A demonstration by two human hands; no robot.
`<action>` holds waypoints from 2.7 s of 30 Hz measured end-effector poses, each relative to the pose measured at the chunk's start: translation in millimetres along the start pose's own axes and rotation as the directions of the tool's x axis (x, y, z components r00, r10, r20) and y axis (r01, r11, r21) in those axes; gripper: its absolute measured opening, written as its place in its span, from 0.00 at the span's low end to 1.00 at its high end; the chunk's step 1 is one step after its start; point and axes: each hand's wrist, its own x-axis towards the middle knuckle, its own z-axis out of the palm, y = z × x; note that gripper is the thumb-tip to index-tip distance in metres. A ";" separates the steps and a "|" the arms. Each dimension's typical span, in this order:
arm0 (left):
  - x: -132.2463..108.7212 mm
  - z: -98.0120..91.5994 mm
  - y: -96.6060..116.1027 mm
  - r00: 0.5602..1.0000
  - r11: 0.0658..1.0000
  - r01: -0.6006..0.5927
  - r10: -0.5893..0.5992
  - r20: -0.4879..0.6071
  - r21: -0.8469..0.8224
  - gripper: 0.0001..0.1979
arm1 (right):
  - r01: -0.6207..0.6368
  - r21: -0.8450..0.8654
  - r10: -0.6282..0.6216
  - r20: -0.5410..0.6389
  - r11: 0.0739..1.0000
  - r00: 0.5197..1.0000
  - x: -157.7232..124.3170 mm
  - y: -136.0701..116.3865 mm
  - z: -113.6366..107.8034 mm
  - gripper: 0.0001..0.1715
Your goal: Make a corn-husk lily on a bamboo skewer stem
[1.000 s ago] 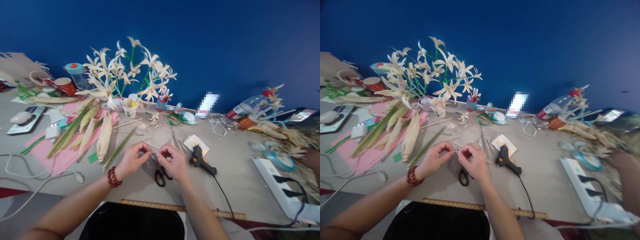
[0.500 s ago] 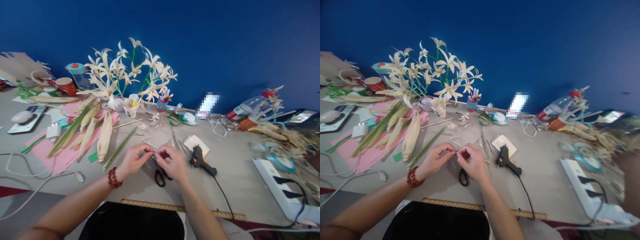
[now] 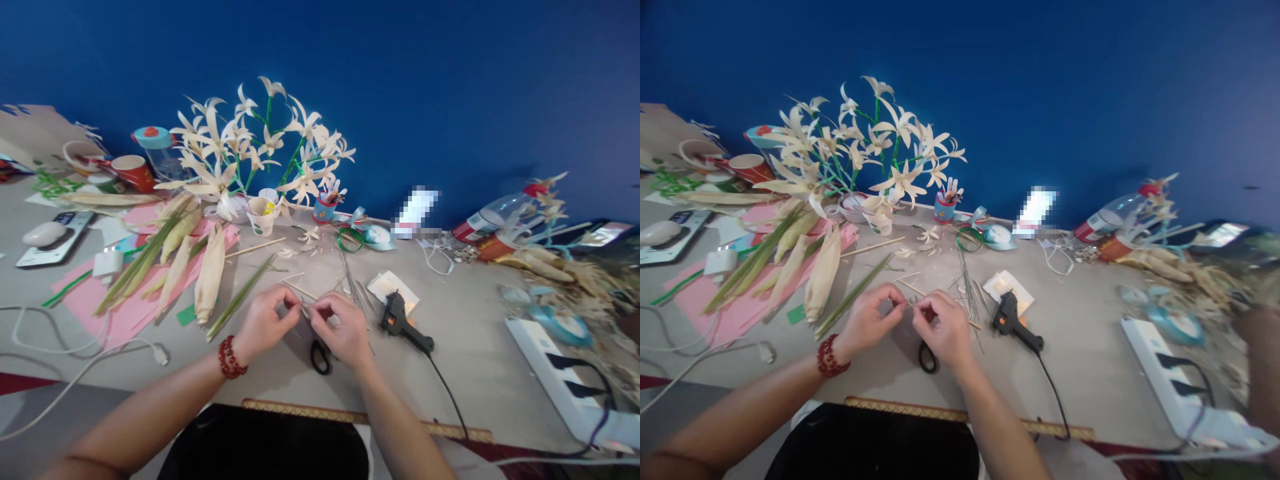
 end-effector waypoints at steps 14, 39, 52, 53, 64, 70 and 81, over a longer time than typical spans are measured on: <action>1.4 -6.0 1.5 0.993 0.988 -0.112 0.116 0.029 -0.108 0.08 | 0.063 0.030 -0.062 -0.059 0.998 0.996 -0.2 -1.8 1.1 0.07; -1.2 -1.3 5.6 0.975 0.972 -0.222 0.223 0.010 -0.077 0.05 | 0.079 0.016 -0.077 -0.099 0.997 0.992 -3.3 -3.6 6.1 0.08; 6.1 -7.9 -6.1 0.987 0.894 0.160 -0.144 0.071 -0.417 0.14 | 0.222 -0.036 -0.224 -0.240 0.974 0.945 -5.4 -0.1 -3.1 0.12; 5.8 -6.5 -5.3 0.970 0.817 0.236 -0.164 0.181 -0.526 0.16 | 0.252 -0.040 -0.255 -0.216 0.967 0.943 -5.5 0.2 -3.3 0.14; 6.5 -12.9 6.0 0.855 0.476 0.512 -0.210 0.474 -0.715 0.14 | 0.266 -0.031 -0.268 -0.125 0.963 0.955 -4.1 1.0 -6.7 0.21; 6.4 -12.1 8.9 0.918 0.652 0.380 -0.176 0.356 -0.656 0.12 | -0.201 0.471 0.196 0.060 0.859 0.979 -5.3 3.2 -1.4 0.09; 3.5 -6.5 3.8 0.913 0.687 0.382 -0.175 0.369 -0.618 0.10 | -0.501 0.603 0.430 0.272 0.621 0.861 -2.2 -2.5 3.4 0.17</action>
